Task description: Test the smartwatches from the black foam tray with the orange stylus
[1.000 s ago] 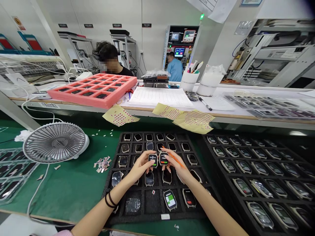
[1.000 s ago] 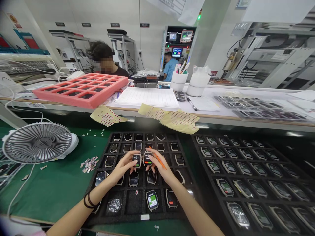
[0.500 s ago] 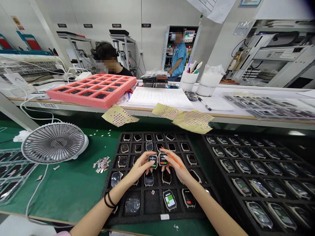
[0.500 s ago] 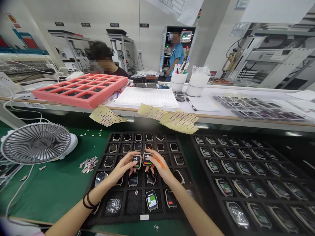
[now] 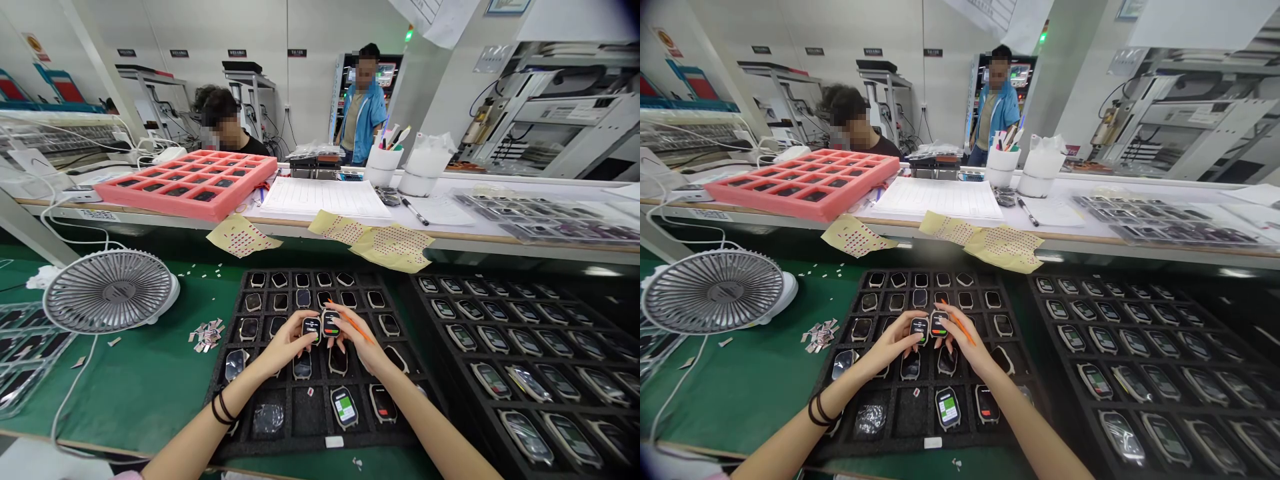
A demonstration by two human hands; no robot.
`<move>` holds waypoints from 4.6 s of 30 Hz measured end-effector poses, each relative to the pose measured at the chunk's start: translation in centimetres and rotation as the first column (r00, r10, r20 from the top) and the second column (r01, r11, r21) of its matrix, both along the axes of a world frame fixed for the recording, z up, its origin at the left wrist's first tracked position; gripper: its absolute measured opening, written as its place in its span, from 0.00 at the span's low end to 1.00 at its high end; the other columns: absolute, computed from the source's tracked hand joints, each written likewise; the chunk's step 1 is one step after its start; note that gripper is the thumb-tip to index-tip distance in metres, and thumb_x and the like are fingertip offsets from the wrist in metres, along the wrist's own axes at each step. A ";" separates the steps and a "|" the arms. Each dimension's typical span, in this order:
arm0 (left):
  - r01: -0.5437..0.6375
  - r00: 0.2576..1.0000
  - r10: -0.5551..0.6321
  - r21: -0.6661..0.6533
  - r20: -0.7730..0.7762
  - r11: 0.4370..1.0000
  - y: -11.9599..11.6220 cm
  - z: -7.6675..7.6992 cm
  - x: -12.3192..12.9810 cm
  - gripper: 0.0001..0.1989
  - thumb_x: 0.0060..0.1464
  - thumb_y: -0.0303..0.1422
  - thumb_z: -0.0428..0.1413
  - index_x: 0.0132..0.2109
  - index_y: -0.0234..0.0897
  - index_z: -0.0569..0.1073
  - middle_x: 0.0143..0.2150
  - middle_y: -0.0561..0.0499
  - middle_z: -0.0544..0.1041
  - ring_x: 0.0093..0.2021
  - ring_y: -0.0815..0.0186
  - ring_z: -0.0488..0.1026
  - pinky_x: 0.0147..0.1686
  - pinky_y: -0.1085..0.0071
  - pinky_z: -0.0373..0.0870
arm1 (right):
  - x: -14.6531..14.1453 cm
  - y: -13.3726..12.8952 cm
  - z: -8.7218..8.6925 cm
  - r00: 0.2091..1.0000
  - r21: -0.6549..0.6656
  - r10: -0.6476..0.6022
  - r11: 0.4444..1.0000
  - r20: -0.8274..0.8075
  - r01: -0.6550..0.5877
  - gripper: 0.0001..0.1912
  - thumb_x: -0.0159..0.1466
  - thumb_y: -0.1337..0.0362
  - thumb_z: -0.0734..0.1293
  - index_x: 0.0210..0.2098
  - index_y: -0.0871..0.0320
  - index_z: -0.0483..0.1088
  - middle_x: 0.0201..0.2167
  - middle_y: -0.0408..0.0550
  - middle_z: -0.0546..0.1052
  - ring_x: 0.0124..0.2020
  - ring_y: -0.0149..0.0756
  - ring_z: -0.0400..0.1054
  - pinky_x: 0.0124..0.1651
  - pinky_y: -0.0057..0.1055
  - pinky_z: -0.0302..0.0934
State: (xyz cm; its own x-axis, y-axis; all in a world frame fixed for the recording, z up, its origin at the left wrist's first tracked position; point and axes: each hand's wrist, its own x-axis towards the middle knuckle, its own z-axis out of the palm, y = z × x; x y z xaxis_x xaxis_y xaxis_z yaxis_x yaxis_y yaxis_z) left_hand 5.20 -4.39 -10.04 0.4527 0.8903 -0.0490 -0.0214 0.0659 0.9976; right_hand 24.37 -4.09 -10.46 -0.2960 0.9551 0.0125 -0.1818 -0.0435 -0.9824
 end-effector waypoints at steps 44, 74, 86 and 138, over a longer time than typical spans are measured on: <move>-0.071 0.997 0.071 0.039 -0.009 0.997 0.3 -0.4 -0.1 0.21 0.54 0.46 0.55 0.49 0.38 0.67 0.42 0.48 0.72 0.24 0.73 0.64 0.21 0.77 0.61 | -0.1 -0.2 0.0 0.999 0.038 -0.043 0.998 -0.019 0.044 0.20 0.62 0.59 0.65 0.54 0.52 0.65 0.37 0.48 0.72 0.28 0.34 0.72 0.20 0.25 0.60; -0.104 0.994 0.106 0.123 -0.008 0.987 0.0 0.0 0.2 0.21 0.51 0.38 0.60 0.50 0.38 0.65 0.49 0.45 0.72 0.46 0.62 0.70 0.40 0.70 0.68 | -0.1 -0.3 0.3 0.996 0.037 -0.083 0.996 -0.024 0.083 0.21 0.61 0.58 0.65 0.54 0.50 0.65 0.50 0.52 0.70 0.31 0.34 0.72 0.25 0.29 0.66; -0.101 0.995 0.102 0.097 -0.009 0.990 0.1 0.0 0.1 0.19 0.55 0.44 0.54 0.50 0.38 0.66 0.41 0.49 0.71 0.26 0.72 0.65 0.22 0.76 0.62 | -0.1 -0.1 0.0 0.994 0.051 -0.105 0.993 0.021 0.103 0.21 0.61 0.58 0.67 0.53 0.52 0.65 0.41 0.50 0.75 0.28 0.36 0.73 0.23 0.28 0.62; -0.137 0.991 0.137 0.062 0.009 0.989 0.3 0.3 -0.2 0.20 0.55 0.43 0.54 0.50 0.37 0.68 0.38 0.50 0.71 0.24 0.73 0.67 0.21 0.77 0.62 | -0.1 -0.2 0.2 0.998 0.029 -0.059 0.998 0.021 0.058 0.19 0.60 0.58 0.67 0.51 0.53 0.67 0.40 0.50 0.75 0.27 0.35 0.73 0.21 0.27 0.62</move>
